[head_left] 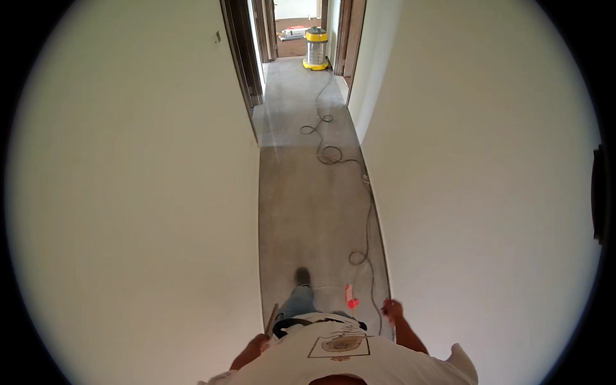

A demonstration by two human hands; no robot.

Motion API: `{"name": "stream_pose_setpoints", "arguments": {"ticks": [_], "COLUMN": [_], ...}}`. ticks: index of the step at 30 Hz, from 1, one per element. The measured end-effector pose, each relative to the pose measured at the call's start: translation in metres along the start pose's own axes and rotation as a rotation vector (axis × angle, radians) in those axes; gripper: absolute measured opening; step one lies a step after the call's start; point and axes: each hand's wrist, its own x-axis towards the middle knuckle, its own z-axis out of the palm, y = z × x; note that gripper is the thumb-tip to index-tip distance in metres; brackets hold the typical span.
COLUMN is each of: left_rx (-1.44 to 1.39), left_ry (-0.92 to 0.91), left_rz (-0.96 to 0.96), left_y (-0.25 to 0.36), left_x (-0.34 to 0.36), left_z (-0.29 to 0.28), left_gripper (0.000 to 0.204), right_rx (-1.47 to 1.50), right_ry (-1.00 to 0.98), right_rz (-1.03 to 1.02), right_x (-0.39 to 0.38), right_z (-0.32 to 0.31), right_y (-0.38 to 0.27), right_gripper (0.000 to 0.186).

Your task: The person cuts a wooden plank using a table saw, carries it to another room, applies adhesive to the wall base, and positions the plank on the floor.

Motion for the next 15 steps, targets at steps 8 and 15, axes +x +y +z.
{"name": "stream_pose_setpoints", "arguments": {"ticks": [8, 15], "left_rx": [0.066, -0.046], "left_ry": [0.055, 0.181], "left_rz": [0.031, 0.221], "left_y": [0.314, 0.593], "left_x": [0.031, 0.053], "left_z": [-0.168, -0.286], "left_gripper": [0.018, 0.020], "right_rx": [-0.389, -0.088], "right_ry": [-0.166, -0.184], "right_rz": [0.286, 0.291], "right_x": [0.061, 0.277], "right_z": [0.080, 0.186], "right_y": [-0.077, -0.179], "right_gripper": [0.015, 0.010]}}
